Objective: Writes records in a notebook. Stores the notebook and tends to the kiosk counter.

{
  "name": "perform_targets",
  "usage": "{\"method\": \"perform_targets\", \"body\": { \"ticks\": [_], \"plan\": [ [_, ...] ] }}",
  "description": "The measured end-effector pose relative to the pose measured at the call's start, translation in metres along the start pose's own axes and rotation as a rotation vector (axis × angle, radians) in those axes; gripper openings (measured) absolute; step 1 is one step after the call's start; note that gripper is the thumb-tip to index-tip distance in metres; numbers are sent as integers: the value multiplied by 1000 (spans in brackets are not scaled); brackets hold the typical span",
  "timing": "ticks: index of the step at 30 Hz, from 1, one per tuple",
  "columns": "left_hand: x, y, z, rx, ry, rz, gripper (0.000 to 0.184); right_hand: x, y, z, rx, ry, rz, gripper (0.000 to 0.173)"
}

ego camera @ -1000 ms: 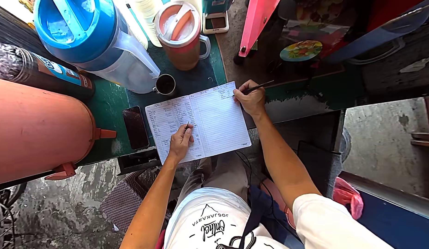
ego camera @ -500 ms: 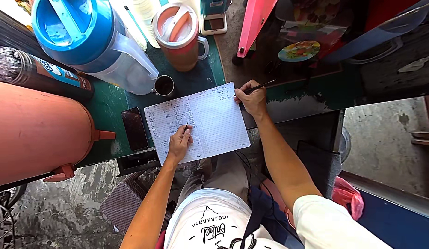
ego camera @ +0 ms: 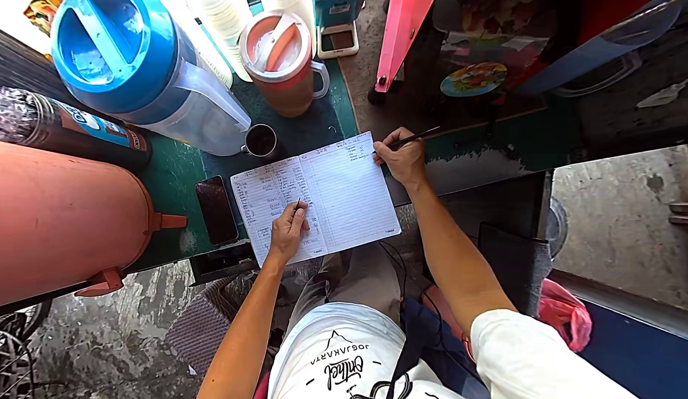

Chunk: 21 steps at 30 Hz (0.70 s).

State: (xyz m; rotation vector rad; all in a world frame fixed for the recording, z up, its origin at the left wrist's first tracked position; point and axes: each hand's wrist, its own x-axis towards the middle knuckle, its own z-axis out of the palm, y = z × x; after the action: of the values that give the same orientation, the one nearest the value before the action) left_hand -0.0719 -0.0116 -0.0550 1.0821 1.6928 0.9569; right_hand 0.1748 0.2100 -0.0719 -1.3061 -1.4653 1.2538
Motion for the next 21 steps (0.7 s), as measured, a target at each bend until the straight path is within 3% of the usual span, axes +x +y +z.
{"method": "perform_targets", "body": {
  "ticks": [21],
  "plan": [
    [-1, 3, -1, 12, -4, 2, 33, 0, 0, 3, -74, 12, -30, 18]
  ]
}}
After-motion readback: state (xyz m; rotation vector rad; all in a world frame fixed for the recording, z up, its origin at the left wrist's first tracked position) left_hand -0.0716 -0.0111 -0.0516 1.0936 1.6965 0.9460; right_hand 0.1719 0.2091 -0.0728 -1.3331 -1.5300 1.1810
